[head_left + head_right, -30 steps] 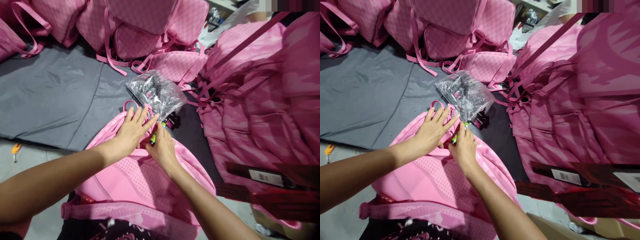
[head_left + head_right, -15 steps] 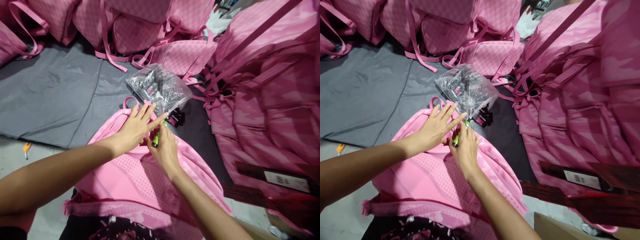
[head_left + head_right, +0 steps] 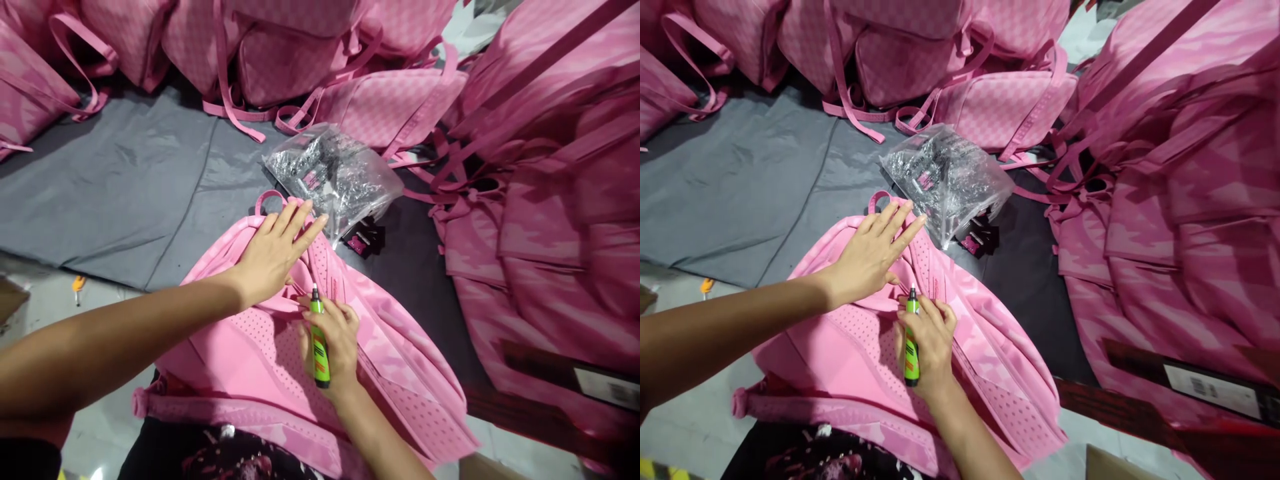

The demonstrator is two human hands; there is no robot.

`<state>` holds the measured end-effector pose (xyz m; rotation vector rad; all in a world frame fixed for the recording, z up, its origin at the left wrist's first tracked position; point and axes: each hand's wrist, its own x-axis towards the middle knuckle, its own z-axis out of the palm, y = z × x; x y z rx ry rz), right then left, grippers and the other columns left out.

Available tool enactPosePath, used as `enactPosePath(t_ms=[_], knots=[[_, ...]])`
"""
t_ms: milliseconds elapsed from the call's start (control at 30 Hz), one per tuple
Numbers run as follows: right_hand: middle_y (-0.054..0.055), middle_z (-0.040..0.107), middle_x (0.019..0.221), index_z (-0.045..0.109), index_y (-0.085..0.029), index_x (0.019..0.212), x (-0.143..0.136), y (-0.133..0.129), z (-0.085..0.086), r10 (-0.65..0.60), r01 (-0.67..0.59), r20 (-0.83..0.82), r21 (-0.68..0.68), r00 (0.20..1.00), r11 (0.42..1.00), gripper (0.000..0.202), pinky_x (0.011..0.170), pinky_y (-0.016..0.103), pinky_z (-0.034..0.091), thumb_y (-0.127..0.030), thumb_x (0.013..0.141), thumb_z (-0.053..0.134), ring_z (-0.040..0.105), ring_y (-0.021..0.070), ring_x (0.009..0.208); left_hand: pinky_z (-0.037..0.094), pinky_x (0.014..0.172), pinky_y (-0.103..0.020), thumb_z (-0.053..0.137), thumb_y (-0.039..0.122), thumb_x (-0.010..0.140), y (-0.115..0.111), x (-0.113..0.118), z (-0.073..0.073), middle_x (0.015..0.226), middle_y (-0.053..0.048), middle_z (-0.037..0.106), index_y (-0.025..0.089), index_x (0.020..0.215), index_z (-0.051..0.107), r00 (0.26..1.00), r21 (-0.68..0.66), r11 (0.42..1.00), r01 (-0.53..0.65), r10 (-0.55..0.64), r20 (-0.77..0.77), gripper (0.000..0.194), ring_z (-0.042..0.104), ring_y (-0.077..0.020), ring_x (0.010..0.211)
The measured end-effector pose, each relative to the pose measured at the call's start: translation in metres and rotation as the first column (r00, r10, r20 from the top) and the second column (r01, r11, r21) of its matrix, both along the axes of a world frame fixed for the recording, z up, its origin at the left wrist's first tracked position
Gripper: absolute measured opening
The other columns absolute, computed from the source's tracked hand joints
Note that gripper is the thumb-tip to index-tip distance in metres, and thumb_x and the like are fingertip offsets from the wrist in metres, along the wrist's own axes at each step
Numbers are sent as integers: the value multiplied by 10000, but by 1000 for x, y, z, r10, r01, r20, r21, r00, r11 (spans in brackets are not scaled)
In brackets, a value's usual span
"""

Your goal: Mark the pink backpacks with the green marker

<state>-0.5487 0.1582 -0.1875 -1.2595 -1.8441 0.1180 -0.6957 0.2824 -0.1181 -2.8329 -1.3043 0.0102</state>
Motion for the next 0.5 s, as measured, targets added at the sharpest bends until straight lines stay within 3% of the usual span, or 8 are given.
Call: enactPosePath(t_ms=[167,300,500], knots=[[53,726,1064,515,-298,1153,9,-4,2,24,-19,87,-52,996,998,335,920,486,405,-153,871,621,644,247,912,213,1184,-524,690,173,795,0,2,6,1639,-225,37,131,1573,44,1000,-37,999,-8,7,-27,1012,48,-399,1515],[67,725,1066,513,-260,1217,10,-2,10,93,-89,40,-96,995,991,278,955,482,379,-301,946,557,660,223,838,201,1190,-533,673,152,800,0,1,12,1645,-205,26,140,1576,46,997,-67,997,-37,32,-67,997,41,-386,1519],[65,724,1059,438,-247,1327,14,3,23,38,-36,4,-195,999,980,383,951,456,375,-396,977,488,654,223,833,193,1187,-549,679,177,801,0,0,17,1655,-160,7,172,1578,107,984,-36,996,-79,72,-165,965,26,-373,1522]])
